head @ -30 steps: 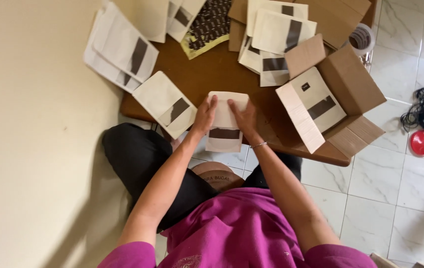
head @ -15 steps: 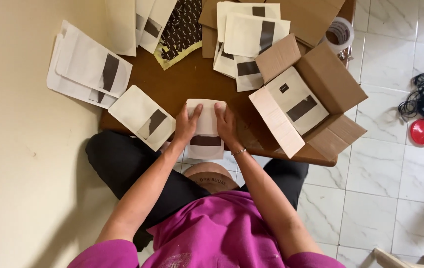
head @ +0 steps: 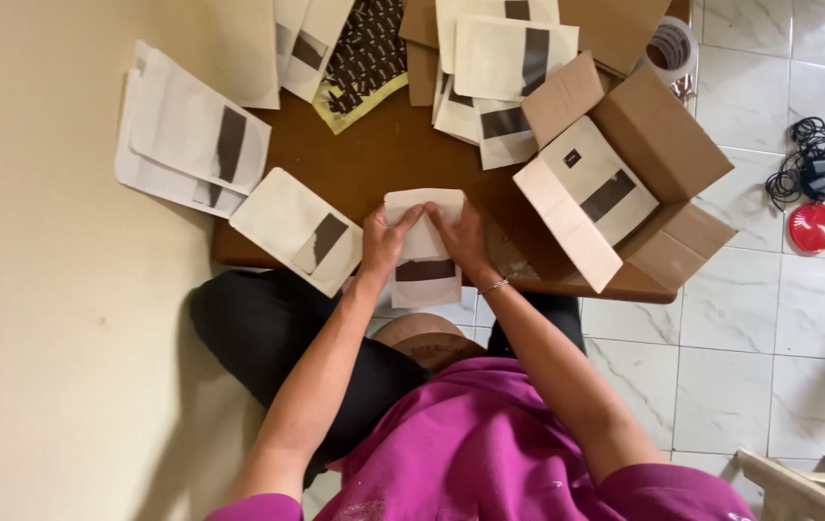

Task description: The person sits on the floor and folds white envelopes with black rectangular windows. They pick up a small black sticker and apply it to the center of the folded envelope, pressing it down to secure it.

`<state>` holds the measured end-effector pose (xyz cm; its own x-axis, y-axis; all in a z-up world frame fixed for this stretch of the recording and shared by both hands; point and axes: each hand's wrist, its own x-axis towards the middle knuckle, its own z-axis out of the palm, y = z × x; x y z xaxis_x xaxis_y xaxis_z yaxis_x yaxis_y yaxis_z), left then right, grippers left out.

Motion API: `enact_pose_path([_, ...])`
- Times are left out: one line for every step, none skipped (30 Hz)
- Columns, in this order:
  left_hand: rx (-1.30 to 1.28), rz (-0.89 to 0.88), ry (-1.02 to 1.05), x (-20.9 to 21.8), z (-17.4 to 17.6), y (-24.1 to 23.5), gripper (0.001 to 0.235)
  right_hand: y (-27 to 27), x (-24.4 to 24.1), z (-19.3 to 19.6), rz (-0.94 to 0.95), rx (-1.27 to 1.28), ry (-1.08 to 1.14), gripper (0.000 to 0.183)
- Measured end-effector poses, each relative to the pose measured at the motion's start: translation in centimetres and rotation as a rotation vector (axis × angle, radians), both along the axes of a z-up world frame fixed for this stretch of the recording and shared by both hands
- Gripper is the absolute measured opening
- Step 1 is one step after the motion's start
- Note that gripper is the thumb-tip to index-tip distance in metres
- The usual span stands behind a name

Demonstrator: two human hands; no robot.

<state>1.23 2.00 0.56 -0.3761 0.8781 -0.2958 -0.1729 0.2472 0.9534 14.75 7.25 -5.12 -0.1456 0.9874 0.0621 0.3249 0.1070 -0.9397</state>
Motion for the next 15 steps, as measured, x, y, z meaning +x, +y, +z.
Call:
enact_pose_path([0.006,0.001,0.001,-0.1,-0.2,-0.1,0.023,-0.2,0.1,-0.4,0.001,0.006,0.001,0.039])
enact_pose_path([-0.001,0.013,-0.068,-0.3,-0.4,-0.2,0.022,-0.3,0.1,-0.7,0.005,0.004,-0.025,0.043])
enact_pose_path([-0.005,0.019,-0.136,-0.4,-0.6,-0.1,0.020,-0.4,0.2,-1.0,0.003,0.006,-0.049,0.046])
enact_pose_path([0.003,0.014,-0.135,-0.8,-1.4,0.1,0.020,-0.1,-0.2,-0.5,-0.002,0.014,-0.047,0.046])
enact_pose_path([-0.008,0.003,-0.149,-0.9,-2.3,0.2,0.022,0.0,-0.3,0.1,-0.010,0.005,-0.049,0.045])
enact_pose_path([-0.020,-0.007,-0.163,-0.9,-3.2,0.3,0.023,0.0,-0.4,0.7,-0.019,-0.005,-0.051,0.043])
enact_pose_path([-0.015,-0.016,-0.166,-0.9,-3.1,0.3,0.023,-0.1,-0.4,0.4,-0.027,0.001,-0.054,0.043])
enact_pose_path([-0.041,-0.008,-0.177,-0.9,-3.0,0.2,0.025,-0.2,-0.4,0.3,-0.036,0.000,-0.066,0.043])
enact_pose_path([-0.065,0.005,-0.186,-1.0,-2.8,0.1,0.027,-0.3,-0.5,0.1,-0.039,0.001,-0.075,0.044])
enact_pose_path([-0.059,0.001,-0.187,-1.1,-2.2,0.2,0.027,-0.2,-0.5,0.1,-0.043,0.007,-0.077,0.044])
enact_pose_path([-0.066,-0.007,-0.198,-1.2,-1.6,0.0,0.027,-0.4,-0.4,-0.1,-0.041,0.007,-0.095,0.045])
enact_pose_path([-0.073,-0.015,-0.209,-1.3,-0.9,-0.3,0.027,-0.6,-0.4,-0.1,-0.039,0.006,-0.114,0.047])
enact_pose_path([-0.061,-0.010,-0.201,-1.4,-2.2,-0.4,0.027,-0.8,-0.4,-0.6,-0.034,0.018,-0.106,0.047])
enact_pose_path([-0.070,-0.025,-0.209,-1.4,-3.4,-0.4,0.030,-0.9,-0.4,-1.0,-0.028,0.008,-0.115,0.048])
enact_pose_path([-0.073,-0.046,-0.214,-1.5,-4.6,0.1,0.033,-0.6,-0.3,-1.3,-0.026,0.002,-0.123,0.049])
